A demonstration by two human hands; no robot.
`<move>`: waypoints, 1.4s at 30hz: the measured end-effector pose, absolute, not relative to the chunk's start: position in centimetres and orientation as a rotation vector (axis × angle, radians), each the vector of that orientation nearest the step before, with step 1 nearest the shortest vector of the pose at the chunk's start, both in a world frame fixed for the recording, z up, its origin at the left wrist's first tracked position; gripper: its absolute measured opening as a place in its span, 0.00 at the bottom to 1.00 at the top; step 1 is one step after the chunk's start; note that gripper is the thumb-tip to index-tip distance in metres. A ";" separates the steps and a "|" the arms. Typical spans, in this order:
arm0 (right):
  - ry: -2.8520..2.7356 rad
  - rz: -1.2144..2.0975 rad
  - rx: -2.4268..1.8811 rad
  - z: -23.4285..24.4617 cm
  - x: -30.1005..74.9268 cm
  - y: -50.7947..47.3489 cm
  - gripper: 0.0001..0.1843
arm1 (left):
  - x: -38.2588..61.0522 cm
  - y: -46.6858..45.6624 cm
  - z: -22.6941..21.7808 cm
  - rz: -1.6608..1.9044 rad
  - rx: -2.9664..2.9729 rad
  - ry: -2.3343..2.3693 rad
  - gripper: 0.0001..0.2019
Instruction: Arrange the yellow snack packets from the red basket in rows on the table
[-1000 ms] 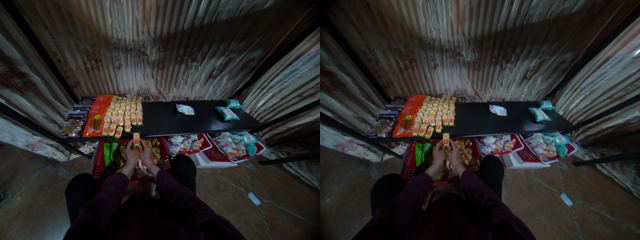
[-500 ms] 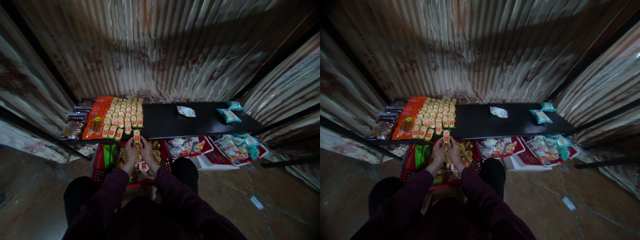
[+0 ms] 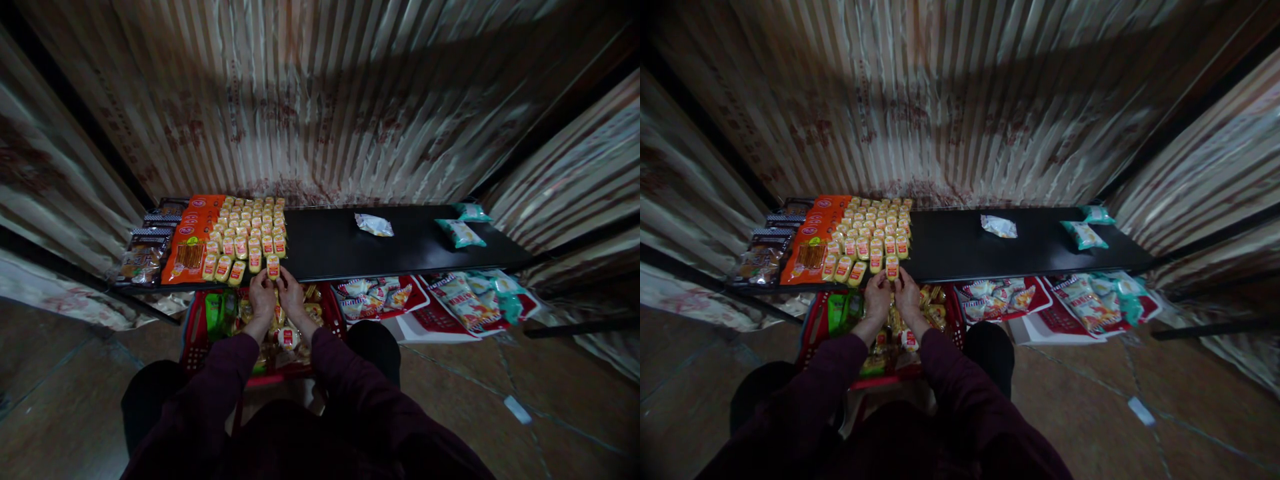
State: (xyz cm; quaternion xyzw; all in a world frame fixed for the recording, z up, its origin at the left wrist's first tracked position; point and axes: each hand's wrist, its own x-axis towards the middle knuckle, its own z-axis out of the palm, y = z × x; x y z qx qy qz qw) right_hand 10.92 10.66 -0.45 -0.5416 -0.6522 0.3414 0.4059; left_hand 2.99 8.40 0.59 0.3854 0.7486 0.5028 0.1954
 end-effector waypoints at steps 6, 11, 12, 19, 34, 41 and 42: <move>-1.649 0.862 -1.370 -0.1 10.5 11.8 0.22 | 2.8 9.6 -0.3 1.472 1.040 2.039 0.18; -1.649 0.850 -1.376 -0.2 10.3 12.2 0.22 | 2.8 10.0 -0.6 1.469 1.037 2.043 0.19; -1.648 0.848 -1.382 -0.3 10.2 12.3 0.22 | 2.8 10.0 -0.4 1.461 1.034 2.051 0.19; -1.673 0.817 -1.421 -0.3 10.2 12.6 0.23 | 3.0 9.9 0.5 1.427 1.005 2.120 0.16; -1.673 0.752 -1.421 -0.8 9.4 14.2 0.22 | 2.8 9.8 2.8 1.182 1.229 2.251 0.20; -1.698 0.766 -1.469 -1.1 9.1 14.7 0.22 | 2.7 9.9 3.5 1.041 1.254 2.298 0.20; -1.707 0.760 -1.468 -1.2 9.1 14.7 0.23 | 2.7 9.9 3.6 1.034 1.258 2.302 0.21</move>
